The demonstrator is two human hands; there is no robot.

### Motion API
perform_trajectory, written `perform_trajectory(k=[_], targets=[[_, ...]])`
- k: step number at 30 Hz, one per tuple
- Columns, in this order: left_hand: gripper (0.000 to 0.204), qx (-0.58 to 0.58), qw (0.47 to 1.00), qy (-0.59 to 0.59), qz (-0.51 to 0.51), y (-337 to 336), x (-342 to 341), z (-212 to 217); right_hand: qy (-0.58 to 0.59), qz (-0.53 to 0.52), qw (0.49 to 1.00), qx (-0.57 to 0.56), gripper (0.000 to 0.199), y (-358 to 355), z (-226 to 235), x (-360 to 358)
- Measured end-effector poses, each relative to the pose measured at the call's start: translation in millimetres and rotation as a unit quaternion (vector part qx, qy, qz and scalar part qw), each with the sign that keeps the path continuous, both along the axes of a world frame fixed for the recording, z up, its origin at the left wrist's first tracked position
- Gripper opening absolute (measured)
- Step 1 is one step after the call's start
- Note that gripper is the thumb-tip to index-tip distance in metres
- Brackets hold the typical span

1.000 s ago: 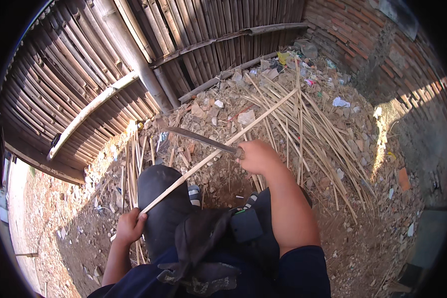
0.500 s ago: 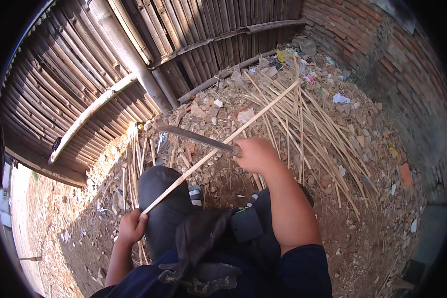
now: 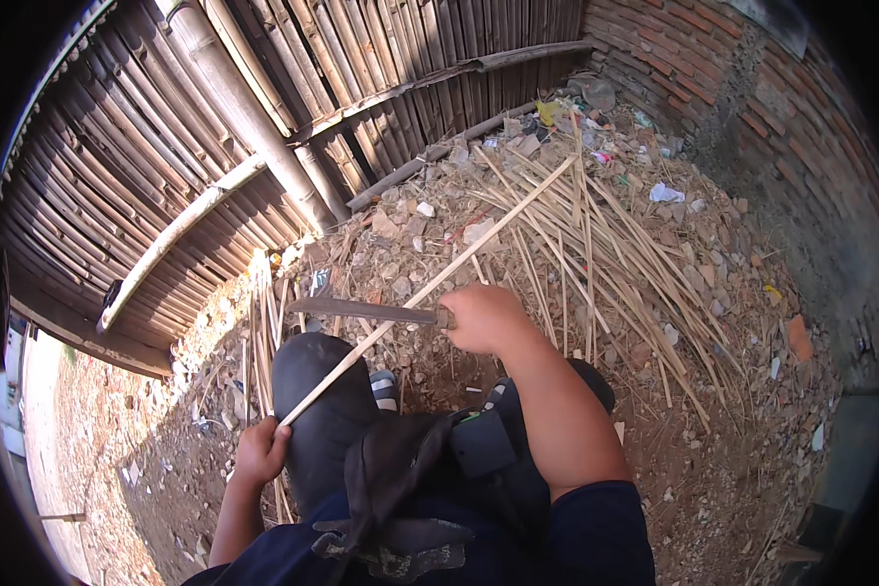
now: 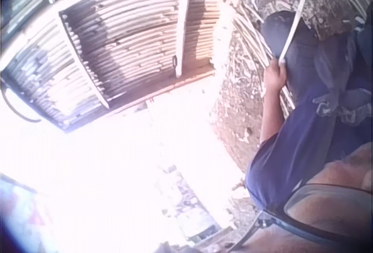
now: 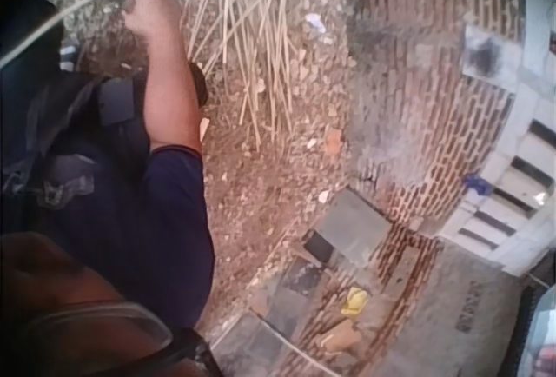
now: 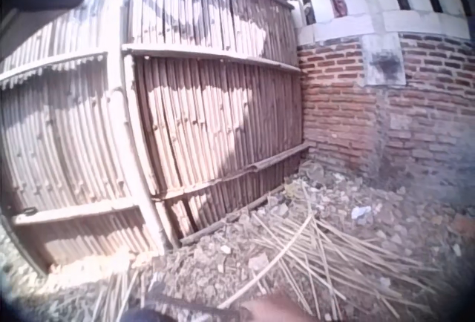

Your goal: The person shapes bamboo strips by repeatedly drawing a knife along the surface to shave away material, working on several strips one by one.

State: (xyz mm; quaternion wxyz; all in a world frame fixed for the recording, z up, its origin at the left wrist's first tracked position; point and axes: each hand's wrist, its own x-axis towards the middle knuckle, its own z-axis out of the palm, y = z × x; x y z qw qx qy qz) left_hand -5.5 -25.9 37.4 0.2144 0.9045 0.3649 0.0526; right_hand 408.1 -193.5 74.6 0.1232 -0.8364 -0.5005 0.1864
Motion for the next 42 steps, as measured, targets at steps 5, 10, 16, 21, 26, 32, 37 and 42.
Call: perform_trajectory(k=[5,10,16,21,26,32,37,42], targets=[[0.043,-0.002,1.000,0.001,0.009,-1.3,0.3,-2.4,0.084,-0.039,0.995,0.045,0.036,-1.4,-20.9,39.8],[0.044,-0.012,1.000,0.000,0.008,-1.6,5.6,2.7,0.035,-0.161,0.984,0.062,0.051,-11.3,-29.0,51.5],[0.046,-0.002,1.000,0.014,-0.001,1.5,0.5,0.2,0.034,-0.015,0.999,-0.036,0.050,-0.2,-6.9,16.1],[0.044,-0.015,1.000,-0.019,0.001,1.1,-0.2,-4.6,0.141,-0.048,0.987,0.056,0.052,-8.2,-22.6,54.4],[0.043,-0.004,1.000,-0.022,0.003,-0.5,0.9,-4.4,0.065,-0.130,0.985,0.090,0.045,-9.9,-18.7,46.8],[0.043,0.016,1.000,-0.008,-0.002,-0.1,0.1,-2.3,0.024,-0.027,0.999,-0.012,0.046,-3.7,-2.0,16.7],[0.043,0.006,1.000,-0.018,-0.005,0.8,2.4,-2.0,0.108,-0.157,0.980,0.057,0.047,-8.1,-22.4,57.5],[0.043,0.016,0.999,-0.028,-0.011,0.7,0.0,-1.1,0.055,-0.169,0.982,0.062,0.047,-8.6,-19.6,47.1]])
